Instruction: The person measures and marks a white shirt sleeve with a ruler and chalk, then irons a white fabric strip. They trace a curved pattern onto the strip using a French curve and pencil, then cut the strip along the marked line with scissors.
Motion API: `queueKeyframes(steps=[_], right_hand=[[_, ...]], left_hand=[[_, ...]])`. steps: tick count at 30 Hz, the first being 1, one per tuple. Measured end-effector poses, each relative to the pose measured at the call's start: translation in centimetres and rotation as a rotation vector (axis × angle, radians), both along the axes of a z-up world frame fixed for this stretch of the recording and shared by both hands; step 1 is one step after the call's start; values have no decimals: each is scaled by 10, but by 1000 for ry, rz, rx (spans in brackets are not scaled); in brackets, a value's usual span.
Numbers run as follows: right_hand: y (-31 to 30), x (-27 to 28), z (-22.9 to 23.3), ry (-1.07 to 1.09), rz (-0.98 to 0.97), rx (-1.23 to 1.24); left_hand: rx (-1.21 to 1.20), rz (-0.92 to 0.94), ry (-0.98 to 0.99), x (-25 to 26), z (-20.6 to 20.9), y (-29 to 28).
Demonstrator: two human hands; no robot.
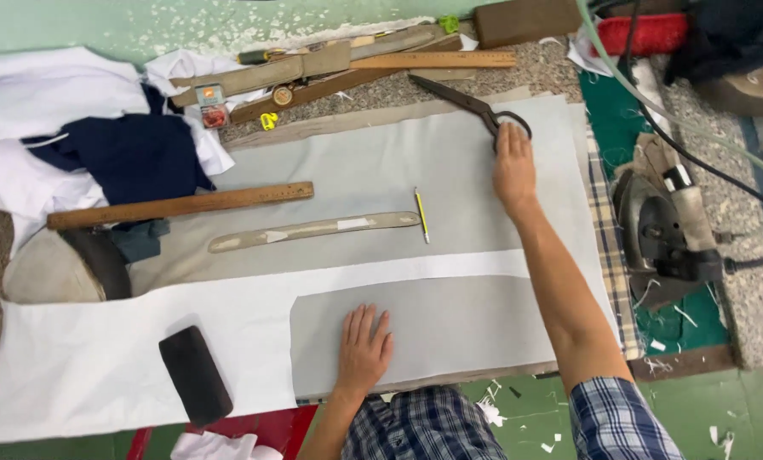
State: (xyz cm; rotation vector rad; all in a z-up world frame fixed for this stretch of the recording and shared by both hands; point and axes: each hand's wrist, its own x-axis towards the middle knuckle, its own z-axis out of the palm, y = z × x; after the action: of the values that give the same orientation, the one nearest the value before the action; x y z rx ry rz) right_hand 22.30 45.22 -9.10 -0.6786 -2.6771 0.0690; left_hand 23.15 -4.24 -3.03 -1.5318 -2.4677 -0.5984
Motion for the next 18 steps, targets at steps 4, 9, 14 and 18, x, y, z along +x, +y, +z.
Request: queueKeyframes(steps=[4,9,14,18], right_hand=[[48,-23,-19,-200,81,206],[1,-13,58,-348,9,-97],[-129,35,159,-91,-400,-842],[-288,95,173,-26,-169,-1240]], left_hand=[[-69,235,-72,12,9,-56],[-7,396,-13,-45,43,-92],[88,365,-22,-115,41,-105],[105,336,-134,-155,14,-113]])
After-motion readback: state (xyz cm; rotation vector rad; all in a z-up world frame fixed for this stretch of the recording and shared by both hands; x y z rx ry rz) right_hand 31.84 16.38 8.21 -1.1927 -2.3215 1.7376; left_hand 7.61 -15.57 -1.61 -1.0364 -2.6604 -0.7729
